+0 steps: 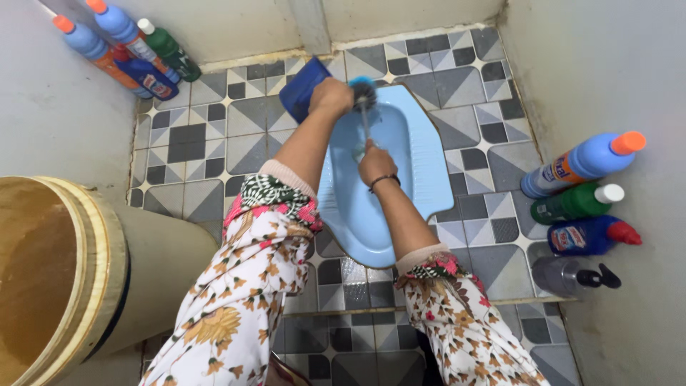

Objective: The person cleans a squat toilet using a blue mug to pour water and a brush to scrub the interior and edges.

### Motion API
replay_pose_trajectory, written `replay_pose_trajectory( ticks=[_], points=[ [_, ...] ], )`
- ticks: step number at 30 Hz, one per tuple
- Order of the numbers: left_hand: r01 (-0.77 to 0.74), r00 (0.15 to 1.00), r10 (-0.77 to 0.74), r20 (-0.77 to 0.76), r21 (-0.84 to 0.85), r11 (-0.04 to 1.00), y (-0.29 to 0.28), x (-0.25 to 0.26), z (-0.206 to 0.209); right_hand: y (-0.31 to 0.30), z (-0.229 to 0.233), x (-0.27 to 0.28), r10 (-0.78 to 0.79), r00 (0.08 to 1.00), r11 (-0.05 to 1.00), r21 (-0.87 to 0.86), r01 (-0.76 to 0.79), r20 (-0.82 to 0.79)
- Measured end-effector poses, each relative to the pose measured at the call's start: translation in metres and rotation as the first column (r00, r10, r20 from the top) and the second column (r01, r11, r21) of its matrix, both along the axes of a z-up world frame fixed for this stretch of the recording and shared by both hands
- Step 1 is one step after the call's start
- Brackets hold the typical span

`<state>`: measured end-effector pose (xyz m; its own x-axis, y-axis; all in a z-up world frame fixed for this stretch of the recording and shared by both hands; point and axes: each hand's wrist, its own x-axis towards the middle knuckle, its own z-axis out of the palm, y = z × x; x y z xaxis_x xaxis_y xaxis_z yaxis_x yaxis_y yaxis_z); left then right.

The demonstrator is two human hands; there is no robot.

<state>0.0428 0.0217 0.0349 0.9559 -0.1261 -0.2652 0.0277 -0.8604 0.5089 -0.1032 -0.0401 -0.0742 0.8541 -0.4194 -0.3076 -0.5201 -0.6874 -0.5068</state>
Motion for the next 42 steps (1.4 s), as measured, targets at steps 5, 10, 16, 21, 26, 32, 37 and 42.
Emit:
replay_pose_trajectory(
  ticks=[5,10,16,21,26,32,37,42],
  points=[
    [-0.035,0.999,0.037,-0.032,0.075,0.997,0.050,-0.010,-0.002,0.038,0.014,0.001,0.179,0.982,0.984,-0.014,-0.180,-0.068],
    [0.094,0.995,-0.098,0.034,0.087,0.992,0.111,-0.026,-0.029,0.075,0.049,-0.045,0.297,0.937,0.952,-0.016,-0.305,-0.185],
    [0.061,0.998,-0.060,-0.023,0.021,0.998,0.173,-0.083,-0.037,0.117,0.049,-0.084,0.290,0.916,0.947,-0.056,-0.317,-0.278],
    [0.014,0.994,-0.016,-0.112,-0.019,1.000,0.202,-0.126,-0.005,0.126,0.047,-0.091,0.304,0.899,0.937,-0.072,-0.342,-0.316],
    [0.059,0.994,-0.061,-0.092,-0.021,0.998,0.225,-0.154,0.017,0.148,0.045,-0.129,0.306,0.886,0.938,-0.049,-0.344,-0.348],
    [0.113,0.992,-0.115,-0.045,-0.028,0.993,0.236,-0.171,0.030,0.132,0.061,-0.091,0.216,0.926,0.968,-0.058,-0.246,-0.310],
    [0.104,0.992,-0.111,-0.068,-0.095,0.990,0.231,-0.172,0.026,0.146,0.039,-0.144,0.333,0.866,0.913,-0.103,-0.395,-0.373],
    [0.153,0.983,-0.159,-0.094,-0.064,0.986,0.212,-0.161,0.013,0.135,0.049,-0.099,0.218,0.921,0.965,-0.071,-0.253,-0.322]
  ],
)
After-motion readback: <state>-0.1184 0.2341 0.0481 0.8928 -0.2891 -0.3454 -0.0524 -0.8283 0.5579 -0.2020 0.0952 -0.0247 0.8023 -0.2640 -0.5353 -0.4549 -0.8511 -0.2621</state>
